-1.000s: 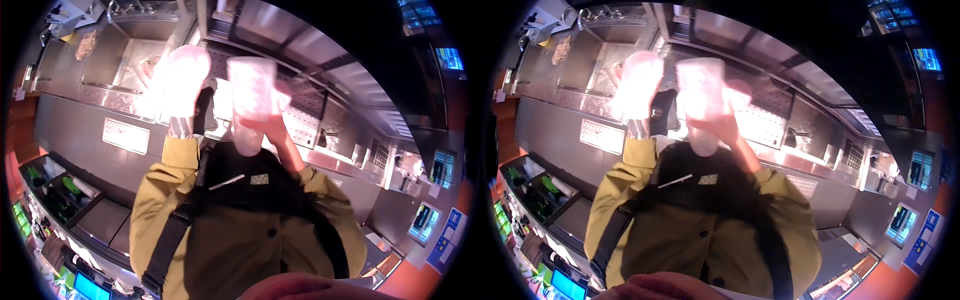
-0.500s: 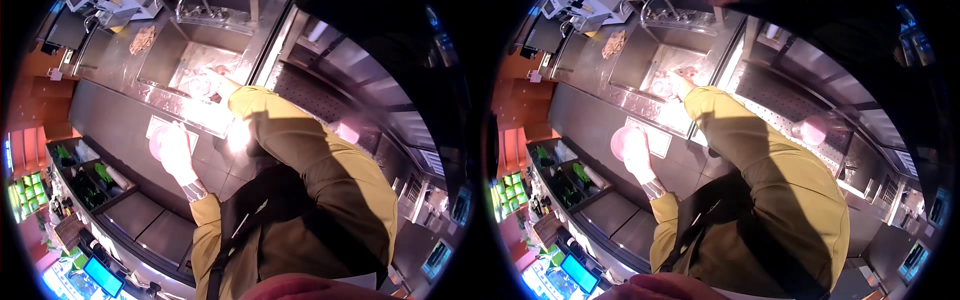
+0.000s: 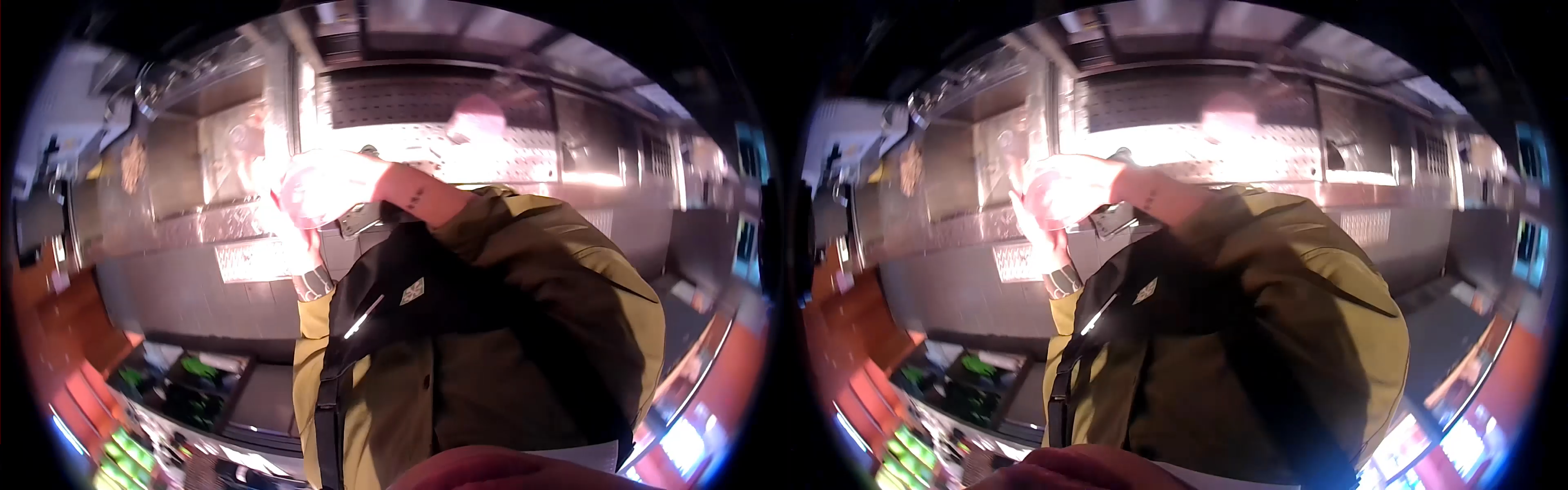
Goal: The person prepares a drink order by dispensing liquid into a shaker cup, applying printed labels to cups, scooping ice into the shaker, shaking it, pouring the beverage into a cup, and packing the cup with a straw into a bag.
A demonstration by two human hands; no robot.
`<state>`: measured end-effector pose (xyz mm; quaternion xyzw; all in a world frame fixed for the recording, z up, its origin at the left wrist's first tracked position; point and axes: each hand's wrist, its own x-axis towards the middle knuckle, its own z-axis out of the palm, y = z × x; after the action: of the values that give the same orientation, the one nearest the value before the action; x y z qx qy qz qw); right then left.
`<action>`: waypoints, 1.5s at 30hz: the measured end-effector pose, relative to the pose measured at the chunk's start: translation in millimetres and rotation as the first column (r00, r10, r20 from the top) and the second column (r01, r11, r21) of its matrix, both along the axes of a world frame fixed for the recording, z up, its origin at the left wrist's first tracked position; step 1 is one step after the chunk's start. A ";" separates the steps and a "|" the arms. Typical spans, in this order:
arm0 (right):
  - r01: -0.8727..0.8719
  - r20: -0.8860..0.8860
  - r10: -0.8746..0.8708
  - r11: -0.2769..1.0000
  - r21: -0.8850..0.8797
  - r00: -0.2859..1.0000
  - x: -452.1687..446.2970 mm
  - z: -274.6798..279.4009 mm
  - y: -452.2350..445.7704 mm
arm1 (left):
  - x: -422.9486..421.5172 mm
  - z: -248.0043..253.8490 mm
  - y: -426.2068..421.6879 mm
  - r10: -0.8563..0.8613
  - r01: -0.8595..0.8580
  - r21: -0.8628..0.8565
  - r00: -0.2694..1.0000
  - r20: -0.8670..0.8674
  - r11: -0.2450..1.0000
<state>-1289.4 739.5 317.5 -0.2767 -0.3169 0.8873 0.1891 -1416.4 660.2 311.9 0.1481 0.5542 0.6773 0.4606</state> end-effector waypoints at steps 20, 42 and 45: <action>0.917 0.113 -0.960 0.204 -0.342 0.256 356.6 59.4 -100.4 | 265.3 -98.5 66.9 -0.272 0.430 0.102 0.720 -0.638 0.897; -0.249 0.224 0.125 0.248 0.936 0.966 -2.9 79.7 57.3 | -2.1 -3.3 16.2 -0.069 0.221 0.220 0.837 -0.542 0.950; -0.218 0.191 0.126 0.260 0.941 0.974 -55.6 82.2 62.6 | -49.7 11.8 6.6 -0.011 0.174 0.241 0.833 -0.553 0.955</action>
<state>-1345.0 802.1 399.7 -0.1061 -0.8194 0.5237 0.2074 -1466.1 666.8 323.7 0.4258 0.5524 0.6553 0.2901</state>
